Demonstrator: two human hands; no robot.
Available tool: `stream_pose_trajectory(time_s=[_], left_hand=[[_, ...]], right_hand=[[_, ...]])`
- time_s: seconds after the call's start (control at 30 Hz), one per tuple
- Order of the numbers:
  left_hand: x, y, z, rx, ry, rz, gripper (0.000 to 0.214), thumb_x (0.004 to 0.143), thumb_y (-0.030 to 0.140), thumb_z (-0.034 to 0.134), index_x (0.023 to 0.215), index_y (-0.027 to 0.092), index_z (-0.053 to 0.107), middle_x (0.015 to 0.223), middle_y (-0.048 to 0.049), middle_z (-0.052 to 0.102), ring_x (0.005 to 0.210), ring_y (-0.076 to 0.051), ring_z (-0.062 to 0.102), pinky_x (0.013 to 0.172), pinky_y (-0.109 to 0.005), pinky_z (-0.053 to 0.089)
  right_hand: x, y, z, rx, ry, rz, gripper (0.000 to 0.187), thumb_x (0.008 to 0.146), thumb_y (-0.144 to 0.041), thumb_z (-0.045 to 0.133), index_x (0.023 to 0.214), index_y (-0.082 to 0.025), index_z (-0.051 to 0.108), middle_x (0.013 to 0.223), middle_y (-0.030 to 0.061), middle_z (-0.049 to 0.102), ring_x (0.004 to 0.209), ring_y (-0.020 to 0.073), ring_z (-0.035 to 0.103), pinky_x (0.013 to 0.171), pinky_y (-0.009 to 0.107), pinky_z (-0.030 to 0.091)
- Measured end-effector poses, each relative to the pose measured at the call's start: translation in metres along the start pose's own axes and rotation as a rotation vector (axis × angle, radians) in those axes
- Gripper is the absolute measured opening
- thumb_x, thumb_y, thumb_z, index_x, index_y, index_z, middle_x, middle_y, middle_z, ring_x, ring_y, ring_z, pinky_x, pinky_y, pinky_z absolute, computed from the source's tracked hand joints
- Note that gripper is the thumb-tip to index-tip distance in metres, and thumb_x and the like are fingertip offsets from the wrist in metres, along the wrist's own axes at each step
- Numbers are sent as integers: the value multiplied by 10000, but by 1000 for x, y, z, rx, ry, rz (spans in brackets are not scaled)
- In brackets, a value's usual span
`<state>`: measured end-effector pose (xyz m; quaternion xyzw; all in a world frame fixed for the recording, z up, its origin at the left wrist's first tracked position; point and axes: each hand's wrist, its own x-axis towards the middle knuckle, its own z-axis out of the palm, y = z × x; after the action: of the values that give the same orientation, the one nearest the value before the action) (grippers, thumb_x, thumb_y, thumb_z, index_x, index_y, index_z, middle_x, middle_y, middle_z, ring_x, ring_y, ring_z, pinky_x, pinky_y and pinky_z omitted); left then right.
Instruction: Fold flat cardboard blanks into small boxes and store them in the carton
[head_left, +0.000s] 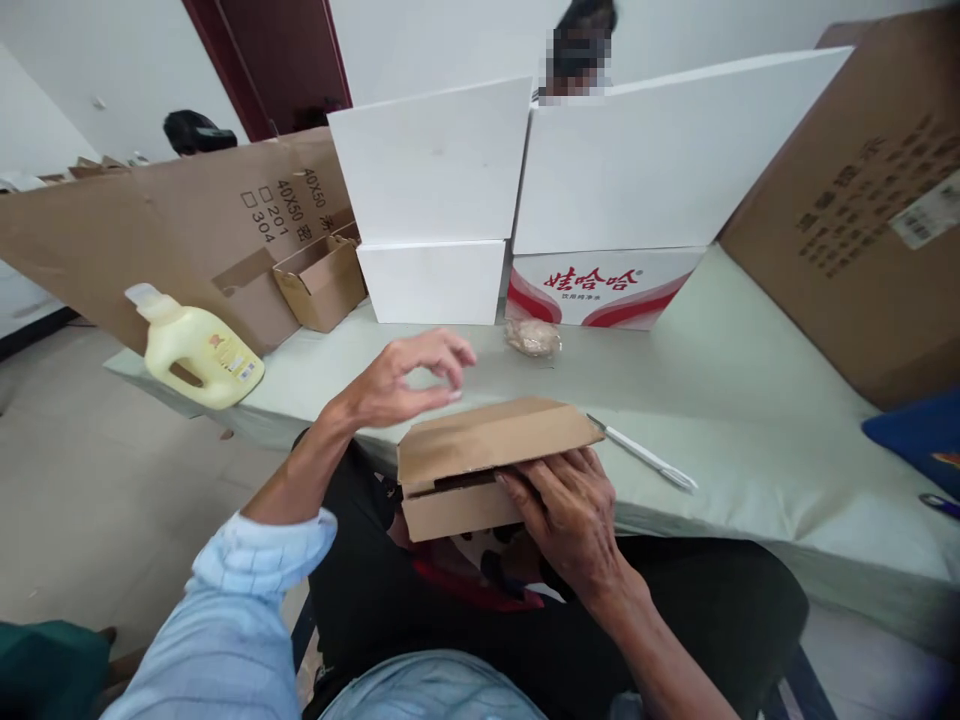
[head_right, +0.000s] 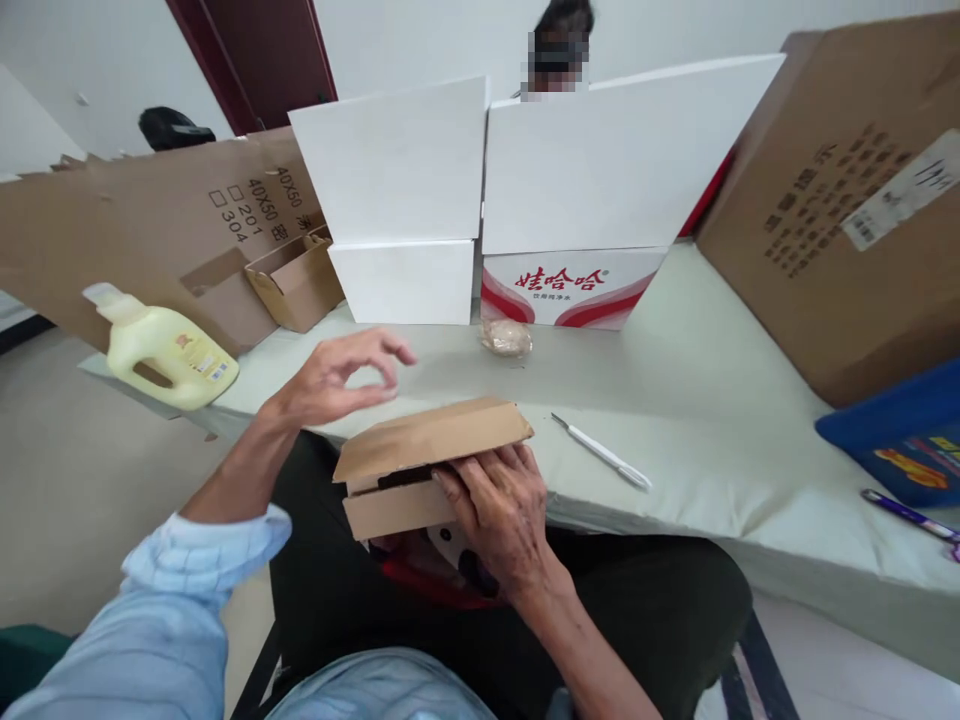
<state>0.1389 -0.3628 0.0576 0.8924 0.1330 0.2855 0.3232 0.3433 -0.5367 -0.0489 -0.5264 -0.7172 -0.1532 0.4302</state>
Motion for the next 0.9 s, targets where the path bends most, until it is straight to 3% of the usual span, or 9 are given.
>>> stream_pose_trajectory(time_s=[0.13,0.23,0.53,0.67,0.8,0.9], left_hand=[[-74,34,3,57,-77,65,189,971,128,662,940,238,812,1546,-110,630,1399,-298,625,1142,-481,539],[-96,35,17,243,-29,70,276,1002,103,611,1106,249,821,1558,-134,618,1411,-281,620,1158,-465,535],[-75,16,60,613,59,213,406,1067,112,495,1399,223,701,1326,-130,784,1226,-253,724,967,-391,582],[-72,9,65,582,119,234,284,1088,200,540,1253,220,770,1280,-114,810,1167,-250,746,945,-392,580],[-69,7,65,406,209,203,191,1059,268,641,1090,223,825,1157,-95,836,1059,-237,763,971,-398,577],[-64,12,64,232,254,131,160,1002,237,698,935,227,842,1007,-81,829,936,-223,751,894,-374,584]], right_hand=[[5,1,2,-16,-19,-9,189,1099,-253,594,985,-227,742,910,55,755,898,257,652,832,407,444],[8,1,5,-37,-4,-43,185,1105,-255,591,992,-216,733,926,59,761,907,258,643,820,400,434],[6,3,9,-95,11,-79,176,1095,-267,605,973,-219,723,909,61,766,887,251,649,815,381,437],[7,1,9,-101,16,-82,150,1094,-269,598,1028,-220,724,948,71,778,922,265,663,828,387,459],[10,-2,10,-112,11,-95,144,1103,-275,596,1062,-213,720,964,76,784,926,269,676,834,386,468],[11,-3,12,-114,11,-93,174,1119,-293,573,1064,-215,719,957,80,780,925,271,683,833,388,468]])
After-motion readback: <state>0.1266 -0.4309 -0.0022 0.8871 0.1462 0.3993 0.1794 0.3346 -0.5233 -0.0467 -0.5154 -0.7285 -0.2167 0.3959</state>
